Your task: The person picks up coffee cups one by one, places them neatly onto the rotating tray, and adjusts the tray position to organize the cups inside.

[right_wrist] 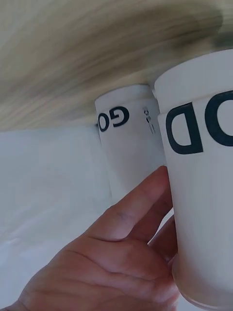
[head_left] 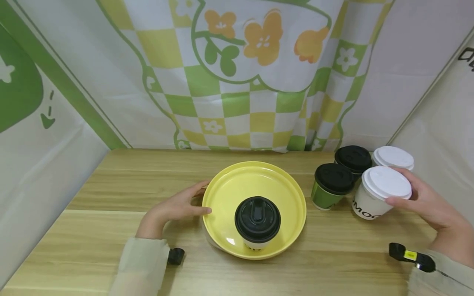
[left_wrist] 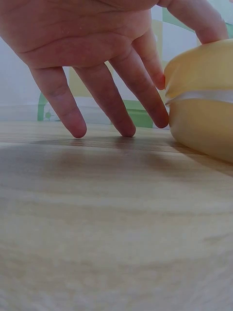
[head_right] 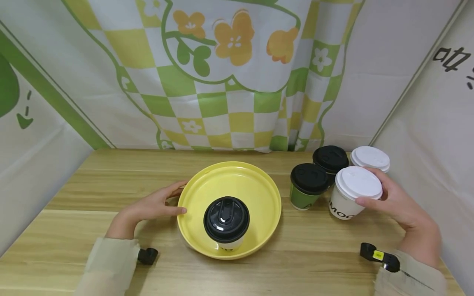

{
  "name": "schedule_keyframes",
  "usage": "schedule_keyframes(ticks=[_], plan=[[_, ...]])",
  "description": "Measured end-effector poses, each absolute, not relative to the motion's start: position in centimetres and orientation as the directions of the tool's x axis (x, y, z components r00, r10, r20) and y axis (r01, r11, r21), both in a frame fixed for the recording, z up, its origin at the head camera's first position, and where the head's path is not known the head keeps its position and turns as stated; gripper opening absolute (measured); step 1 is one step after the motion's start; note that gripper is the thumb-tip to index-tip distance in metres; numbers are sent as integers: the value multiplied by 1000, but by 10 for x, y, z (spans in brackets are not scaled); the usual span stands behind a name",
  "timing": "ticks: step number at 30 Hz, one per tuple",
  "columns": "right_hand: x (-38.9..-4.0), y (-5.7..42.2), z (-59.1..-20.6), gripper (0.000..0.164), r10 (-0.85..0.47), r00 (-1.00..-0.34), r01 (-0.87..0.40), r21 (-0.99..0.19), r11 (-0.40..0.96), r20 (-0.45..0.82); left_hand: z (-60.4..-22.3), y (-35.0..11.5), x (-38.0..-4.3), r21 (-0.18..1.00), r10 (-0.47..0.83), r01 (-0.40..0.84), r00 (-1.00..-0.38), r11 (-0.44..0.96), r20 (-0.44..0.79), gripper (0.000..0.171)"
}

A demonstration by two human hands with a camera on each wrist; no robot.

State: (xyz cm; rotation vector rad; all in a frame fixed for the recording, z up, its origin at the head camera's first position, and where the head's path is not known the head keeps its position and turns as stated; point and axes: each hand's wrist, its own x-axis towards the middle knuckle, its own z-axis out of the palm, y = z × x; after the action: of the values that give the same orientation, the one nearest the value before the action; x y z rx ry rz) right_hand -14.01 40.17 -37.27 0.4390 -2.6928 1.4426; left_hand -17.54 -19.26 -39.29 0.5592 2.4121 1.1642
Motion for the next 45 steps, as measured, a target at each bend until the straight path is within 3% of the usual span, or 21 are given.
schedule_keyframes(ticks=[18, 29, 45], plan=[[-125, 401, -357, 80, -304, -923, -354, -827, 436, 235, -396, -194, -175, 811, 507, 189, -849, 554, -149, 73], [-113, 394, -343, 90, -266, -935, -351, -716, 603, 234, -400, -193, -176, 801, 511, 234, -853, 551, -102, 66], [-110, 378, -324, 97, -330, -900, -429, -705, 565, 284, -389, -197, -176, 756, 450, 234, -888, 611, -89, 57]])
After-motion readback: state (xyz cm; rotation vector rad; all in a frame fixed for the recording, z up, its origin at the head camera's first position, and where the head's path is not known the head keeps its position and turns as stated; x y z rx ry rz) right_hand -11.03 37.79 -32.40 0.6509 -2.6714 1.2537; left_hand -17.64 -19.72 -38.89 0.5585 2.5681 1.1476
